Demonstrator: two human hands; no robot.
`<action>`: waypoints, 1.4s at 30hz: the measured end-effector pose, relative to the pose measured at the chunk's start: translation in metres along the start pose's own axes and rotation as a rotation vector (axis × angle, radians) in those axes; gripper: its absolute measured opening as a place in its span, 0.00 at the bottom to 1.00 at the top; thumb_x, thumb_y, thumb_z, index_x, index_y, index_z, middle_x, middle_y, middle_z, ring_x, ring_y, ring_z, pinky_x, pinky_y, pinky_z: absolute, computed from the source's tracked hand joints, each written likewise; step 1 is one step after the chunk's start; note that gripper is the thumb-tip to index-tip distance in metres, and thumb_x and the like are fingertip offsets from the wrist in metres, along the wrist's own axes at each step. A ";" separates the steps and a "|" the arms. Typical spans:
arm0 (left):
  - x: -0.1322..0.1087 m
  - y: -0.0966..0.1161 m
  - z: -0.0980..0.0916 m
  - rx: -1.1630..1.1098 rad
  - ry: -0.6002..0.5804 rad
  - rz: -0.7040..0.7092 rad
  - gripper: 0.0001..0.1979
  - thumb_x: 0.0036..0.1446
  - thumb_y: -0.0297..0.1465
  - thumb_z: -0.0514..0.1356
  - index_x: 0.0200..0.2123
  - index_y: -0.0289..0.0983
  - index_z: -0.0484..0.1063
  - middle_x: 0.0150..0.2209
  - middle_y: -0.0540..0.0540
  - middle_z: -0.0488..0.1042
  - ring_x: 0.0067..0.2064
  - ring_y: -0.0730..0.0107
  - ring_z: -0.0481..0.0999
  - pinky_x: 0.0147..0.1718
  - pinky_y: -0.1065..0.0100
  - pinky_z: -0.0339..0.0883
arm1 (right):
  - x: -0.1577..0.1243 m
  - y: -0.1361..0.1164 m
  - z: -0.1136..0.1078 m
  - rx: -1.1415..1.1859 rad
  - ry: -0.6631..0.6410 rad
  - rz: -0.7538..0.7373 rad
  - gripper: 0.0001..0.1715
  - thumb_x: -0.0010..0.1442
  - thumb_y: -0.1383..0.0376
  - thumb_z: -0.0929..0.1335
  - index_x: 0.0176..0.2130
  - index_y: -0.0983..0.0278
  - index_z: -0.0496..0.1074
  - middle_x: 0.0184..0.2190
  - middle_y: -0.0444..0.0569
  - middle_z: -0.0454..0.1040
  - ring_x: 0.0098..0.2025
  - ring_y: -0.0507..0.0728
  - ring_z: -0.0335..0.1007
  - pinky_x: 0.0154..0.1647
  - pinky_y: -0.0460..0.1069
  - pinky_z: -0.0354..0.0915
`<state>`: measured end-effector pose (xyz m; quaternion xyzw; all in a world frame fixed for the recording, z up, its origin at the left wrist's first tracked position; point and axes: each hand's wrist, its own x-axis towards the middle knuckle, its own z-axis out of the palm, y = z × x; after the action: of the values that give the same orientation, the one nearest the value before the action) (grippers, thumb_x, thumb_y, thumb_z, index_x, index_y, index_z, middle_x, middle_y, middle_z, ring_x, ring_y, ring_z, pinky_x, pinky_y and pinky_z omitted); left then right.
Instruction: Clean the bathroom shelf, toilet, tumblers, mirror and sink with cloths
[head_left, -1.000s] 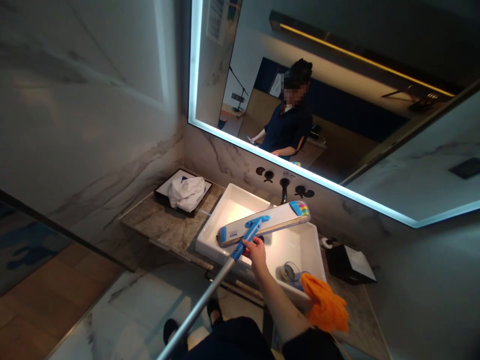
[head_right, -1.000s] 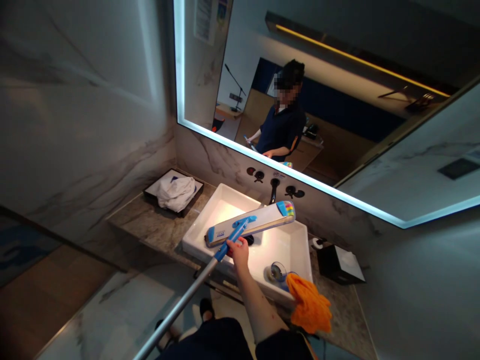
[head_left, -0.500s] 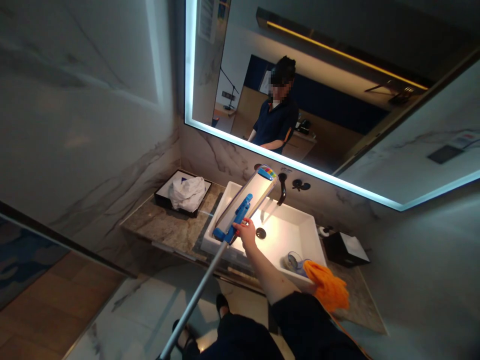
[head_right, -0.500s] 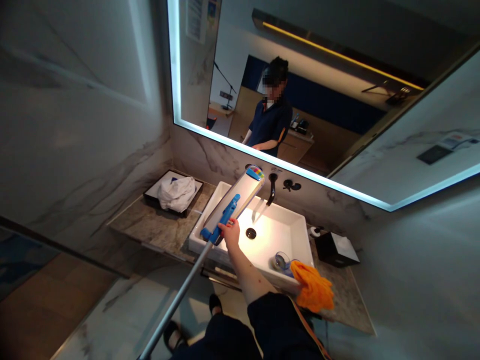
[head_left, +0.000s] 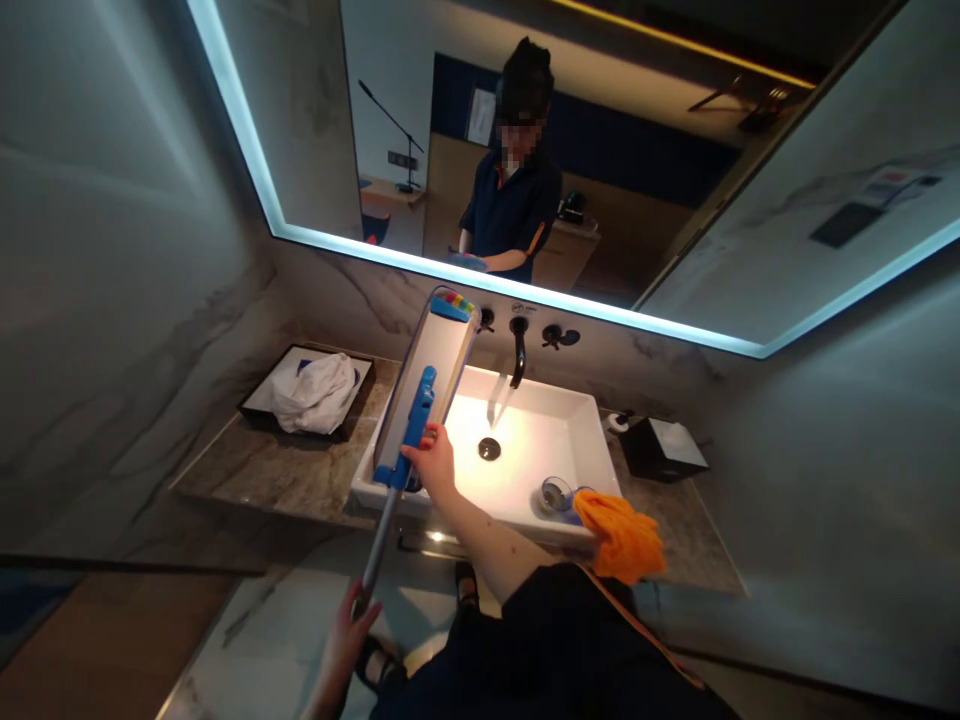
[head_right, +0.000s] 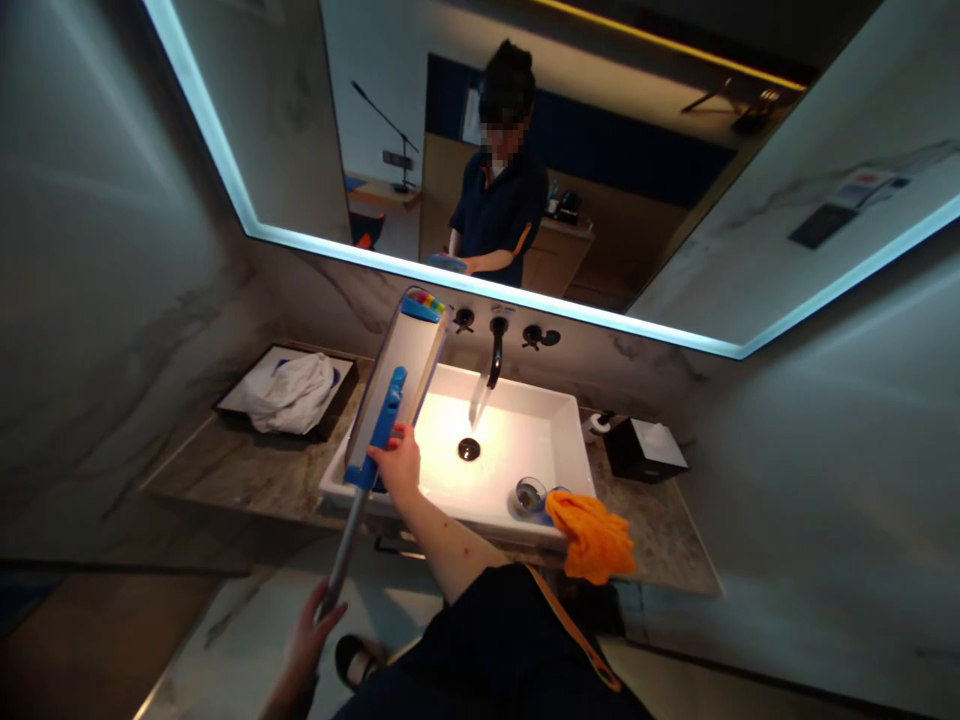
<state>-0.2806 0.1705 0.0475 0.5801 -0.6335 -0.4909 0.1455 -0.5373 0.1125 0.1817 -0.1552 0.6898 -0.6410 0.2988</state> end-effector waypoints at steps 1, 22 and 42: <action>0.008 0.008 0.013 -0.020 -0.017 -0.002 0.28 0.38 0.59 0.57 0.32 0.41 0.71 0.29 0.43 0.77 0.37 0.48 0.79 0.37 0.56 0.72 | 0.000 0.003 -0.001 0.018 -0.023 0.004 0.31 0.47 0.69 0.77 0.48 0.57 0.66 0.29 0.35 0.77 0.33 0.55 0.77 0.35 0.48 0.72; -0.004 0.027 0.064 -0.011 0.151 -0.151 0.40 0.30 0.72 0.59 0.28 0.41 0.64 0.22 0.51 0.63 0.29 0.63 0.65 0.31 0.61 0.60 | 0.048 0.013 -0.343 -1.527 -0.996 -0.097 0.52 0.41 0.71 0.81 0.64 0.66 0.70 0.60 0.66 0.70 0.54 0.72 0.76 0.51 0.55 0.70; 0.024 -0.017 0.054 0.162 0.114 -0.188 0.29 0.33 0.59 0.60 0.32 0.44 0.62 0.25 0.45 0.75 0.33 0.45 0.78 0.34 0.54 0.68 | 0.190 0.029 -0.231 -1.138 -0.229 -0.204 0.38 0.52 0.68 0.74 0.61 0.71 0.69 0.53 0.63 0.74 0.53 0.68 0.71 0.56 0.56 0.67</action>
<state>-0.3181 0.1763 -0.0009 0.6738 -0.6044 -0.4160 0.0873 -0.8212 0.1856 0.1132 -0.4247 0.8703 -0.1747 0.1779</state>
